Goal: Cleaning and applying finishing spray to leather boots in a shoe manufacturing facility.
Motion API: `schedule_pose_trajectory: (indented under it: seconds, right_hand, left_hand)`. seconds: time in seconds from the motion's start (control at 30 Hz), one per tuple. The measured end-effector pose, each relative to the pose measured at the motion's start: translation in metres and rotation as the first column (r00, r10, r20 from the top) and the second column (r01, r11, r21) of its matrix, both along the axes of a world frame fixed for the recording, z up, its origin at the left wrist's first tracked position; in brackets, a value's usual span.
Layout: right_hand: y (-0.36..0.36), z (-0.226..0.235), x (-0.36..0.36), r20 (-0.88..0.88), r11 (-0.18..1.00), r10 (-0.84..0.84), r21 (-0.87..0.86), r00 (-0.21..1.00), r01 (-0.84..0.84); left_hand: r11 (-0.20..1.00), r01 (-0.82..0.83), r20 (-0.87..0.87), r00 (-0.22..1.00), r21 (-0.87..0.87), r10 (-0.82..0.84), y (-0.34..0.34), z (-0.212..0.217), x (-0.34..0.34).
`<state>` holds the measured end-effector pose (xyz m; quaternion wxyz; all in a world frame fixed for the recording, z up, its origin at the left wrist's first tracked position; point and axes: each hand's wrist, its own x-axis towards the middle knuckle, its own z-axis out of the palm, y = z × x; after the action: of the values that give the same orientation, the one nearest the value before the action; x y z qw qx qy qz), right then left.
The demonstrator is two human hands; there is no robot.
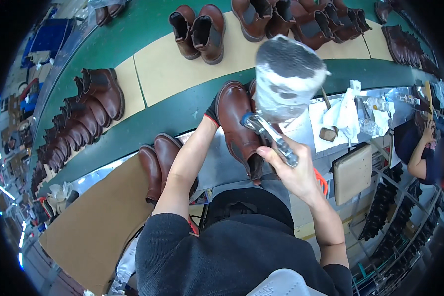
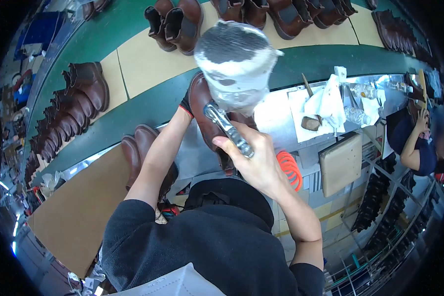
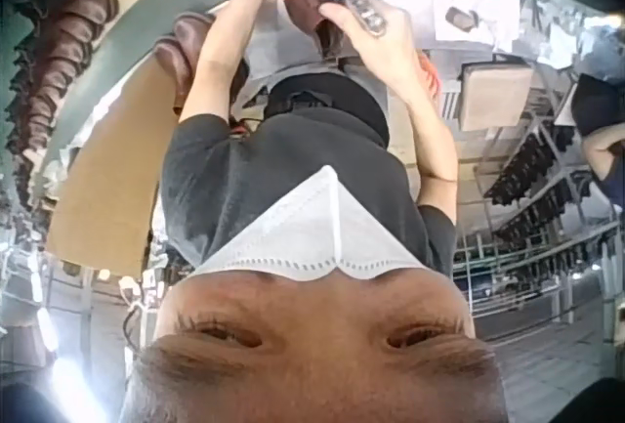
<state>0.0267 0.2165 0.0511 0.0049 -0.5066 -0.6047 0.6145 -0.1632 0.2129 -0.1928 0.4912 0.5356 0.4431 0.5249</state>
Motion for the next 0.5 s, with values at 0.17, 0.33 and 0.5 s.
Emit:
schedule_pose_trajectory:
  seconds: [0.17,0.33,0.5]
  right_hand:
    - [-0.007,-0.003,-0.021,-0.104,0.968,0.092,0.241,0.990,-0.065]
    - [-0.010,0.005,-0.023,-0.099,0.967,0.130,0.231,0.987,-0.104]
    - [-0.011,-0.002,-0.029,-0.026,0.957,0.131,0.264,0.991,-0.120]
  left_hand:
    - [0.981,0.007,0.404,0.912,-0.194,0.073,-0.014,-0.030,-0.019]
    - [0.970,0.072,0.563,0.823,-0.231,0.073,-0.016,-0.003,-0.009]
    - [0.990,0.028,0.447,0.894,-0.137,0.036,-0.019,-0.039,-0.019]
